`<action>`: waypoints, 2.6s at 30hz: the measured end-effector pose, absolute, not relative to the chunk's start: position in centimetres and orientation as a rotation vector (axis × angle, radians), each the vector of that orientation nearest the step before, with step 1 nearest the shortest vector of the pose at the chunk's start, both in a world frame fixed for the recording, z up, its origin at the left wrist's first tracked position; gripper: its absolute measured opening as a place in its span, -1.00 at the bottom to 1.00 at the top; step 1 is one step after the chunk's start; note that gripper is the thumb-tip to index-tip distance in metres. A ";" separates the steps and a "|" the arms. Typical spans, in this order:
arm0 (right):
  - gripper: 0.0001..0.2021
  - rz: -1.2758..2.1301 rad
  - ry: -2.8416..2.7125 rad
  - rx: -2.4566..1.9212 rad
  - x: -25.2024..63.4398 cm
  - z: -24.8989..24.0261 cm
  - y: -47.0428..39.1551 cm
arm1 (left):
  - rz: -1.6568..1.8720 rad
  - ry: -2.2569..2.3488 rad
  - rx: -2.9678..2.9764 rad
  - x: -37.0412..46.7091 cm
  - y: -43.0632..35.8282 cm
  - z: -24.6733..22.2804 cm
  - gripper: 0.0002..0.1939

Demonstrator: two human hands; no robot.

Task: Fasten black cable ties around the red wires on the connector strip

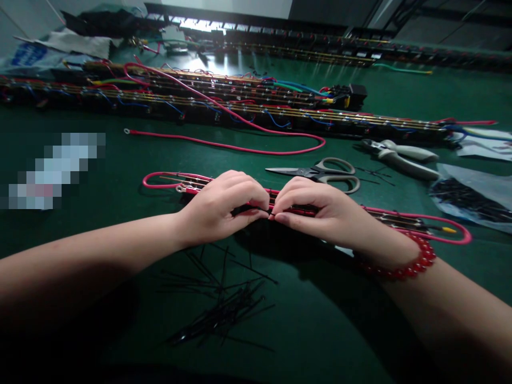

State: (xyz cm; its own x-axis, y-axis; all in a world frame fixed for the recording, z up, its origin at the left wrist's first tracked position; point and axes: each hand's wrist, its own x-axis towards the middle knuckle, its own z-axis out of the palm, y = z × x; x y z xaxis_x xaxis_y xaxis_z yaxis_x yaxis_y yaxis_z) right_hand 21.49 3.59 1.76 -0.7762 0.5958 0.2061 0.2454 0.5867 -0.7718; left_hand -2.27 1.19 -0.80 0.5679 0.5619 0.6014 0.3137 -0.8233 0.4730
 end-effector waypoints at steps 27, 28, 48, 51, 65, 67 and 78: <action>-0.92 1.159 -1.752 -1.145 20.7 1.4 3.0 | 0.783 1.038 2.905 -2.2 1.5 -1.6 -0.82; -0.93 1.150 -1.739 -1.148 20.7 1.3 3.0 | 0.781 1.035 2.910 -2.2 1.5 -1.6 -0.81; -0.95 0.778 -2.213 -1.113 20.7 1.0 3.0 | 0.766 0.761 3.191 -2.5 1.6 -1.9 -0.77; -0.94 0.777 -2.222 -1.095 20.7 1.0 3.0 | 0.711 0.735 3.228 -2.5 1.6 -2.0 -0.79; -0.95 0.802 -2.247 -1.009 20.9 0.8 3.2 | 0.606 0.781 3.278 -2.1 1.4 -1.6 -0.87; -0.95 0.778 -2.257 -1.003 20.8 0.8 3.2 | 0.593 0.766 3.296 -2.1 1.4 -1.6 -0.87; -0.93 0.742 -2.260 -1.016 20.7 0.9 3.0 | 0.559 0.733 3.275 -2.3 1.6 -1.6 -0.83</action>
State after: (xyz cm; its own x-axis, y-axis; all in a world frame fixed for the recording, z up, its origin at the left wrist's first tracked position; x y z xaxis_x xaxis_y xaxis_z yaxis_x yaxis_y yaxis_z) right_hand 20.72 3.02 0.94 -0.5645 0.7859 0.2525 0.4835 0.5627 -0.6705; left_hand -2.31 1.56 -1.58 0.8557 0.3655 0.3665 0.4501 -0.8749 -0.1785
